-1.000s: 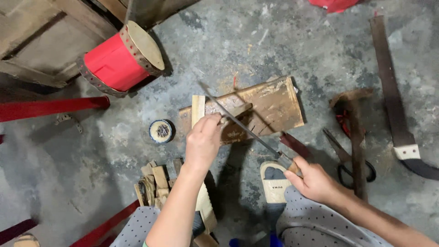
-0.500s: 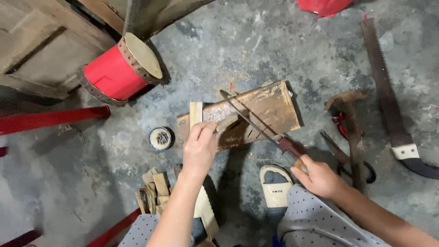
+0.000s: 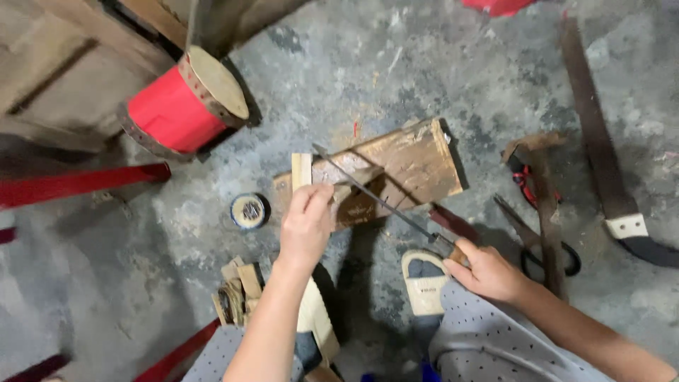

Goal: Assembling a drum by attaching the skin and shaping wooden supports with hand tools

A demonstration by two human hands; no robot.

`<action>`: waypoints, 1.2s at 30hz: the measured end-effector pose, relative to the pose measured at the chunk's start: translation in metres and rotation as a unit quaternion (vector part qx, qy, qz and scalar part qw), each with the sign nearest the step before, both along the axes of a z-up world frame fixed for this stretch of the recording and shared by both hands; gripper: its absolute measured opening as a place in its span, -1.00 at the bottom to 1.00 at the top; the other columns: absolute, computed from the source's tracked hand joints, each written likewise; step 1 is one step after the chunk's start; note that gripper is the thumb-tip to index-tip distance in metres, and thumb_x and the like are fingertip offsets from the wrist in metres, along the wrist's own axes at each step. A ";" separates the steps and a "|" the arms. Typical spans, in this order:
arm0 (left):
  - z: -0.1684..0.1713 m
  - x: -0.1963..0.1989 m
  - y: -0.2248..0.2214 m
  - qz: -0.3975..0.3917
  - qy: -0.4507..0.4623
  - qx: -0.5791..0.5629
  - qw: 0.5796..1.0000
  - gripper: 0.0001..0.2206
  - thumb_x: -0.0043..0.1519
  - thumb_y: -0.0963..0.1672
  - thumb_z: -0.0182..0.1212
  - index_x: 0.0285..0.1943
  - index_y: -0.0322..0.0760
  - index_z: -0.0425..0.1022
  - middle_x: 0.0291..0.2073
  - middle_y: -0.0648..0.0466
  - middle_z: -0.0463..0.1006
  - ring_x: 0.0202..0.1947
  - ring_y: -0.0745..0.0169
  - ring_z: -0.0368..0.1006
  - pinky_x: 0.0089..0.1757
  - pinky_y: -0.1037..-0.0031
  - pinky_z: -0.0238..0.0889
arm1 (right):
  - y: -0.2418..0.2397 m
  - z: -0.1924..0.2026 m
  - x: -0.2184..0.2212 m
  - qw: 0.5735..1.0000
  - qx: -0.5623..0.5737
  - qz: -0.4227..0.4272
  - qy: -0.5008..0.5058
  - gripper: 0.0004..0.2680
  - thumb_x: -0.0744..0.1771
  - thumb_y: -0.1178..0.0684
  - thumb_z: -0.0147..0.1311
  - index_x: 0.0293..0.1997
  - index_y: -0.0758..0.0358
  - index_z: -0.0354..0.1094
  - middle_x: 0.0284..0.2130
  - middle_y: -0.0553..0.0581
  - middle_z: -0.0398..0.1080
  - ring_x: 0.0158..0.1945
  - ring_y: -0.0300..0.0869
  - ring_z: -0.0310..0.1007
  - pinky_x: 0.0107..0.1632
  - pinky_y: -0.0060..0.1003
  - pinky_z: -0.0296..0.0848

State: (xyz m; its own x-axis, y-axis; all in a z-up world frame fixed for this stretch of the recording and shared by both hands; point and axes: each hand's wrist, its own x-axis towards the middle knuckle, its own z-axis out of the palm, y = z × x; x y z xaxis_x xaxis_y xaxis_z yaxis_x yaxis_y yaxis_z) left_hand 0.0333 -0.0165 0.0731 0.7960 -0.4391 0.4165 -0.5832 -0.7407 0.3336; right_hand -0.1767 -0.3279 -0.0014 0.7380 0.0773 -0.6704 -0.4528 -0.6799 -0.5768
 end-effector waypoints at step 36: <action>-0.004 0.002 0.009 -0.037 0.066 -0.011 0.997 -0.71 0.25 -0.30 0.22 0.14 -0.28 0.51 -0.03 -0.05 0.46 -0.12 0.00 0.52 -0.19 0.25 0.47 | -0.026 -0.002 0.017 0.996 -0.026 0.021 0.079 -0.71 0.38 -0.32 -0.08 -0.23 0.08 0.19 -0.62 -0.02 0.29 -0.59 -0.15 0.35 -0.40 -0.21 0.21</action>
State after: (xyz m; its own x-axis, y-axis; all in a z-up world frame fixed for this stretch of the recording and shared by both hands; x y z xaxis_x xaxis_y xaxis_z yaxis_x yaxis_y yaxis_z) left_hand 0.0358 -0.0075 0.0694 0.8098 -0.4912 0.3208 -0.5866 -0.6888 0.4260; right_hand -0.1594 -0.3534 -0.0034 0.6195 0.0679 -0.7820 -0.5059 -0.7272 -0.4639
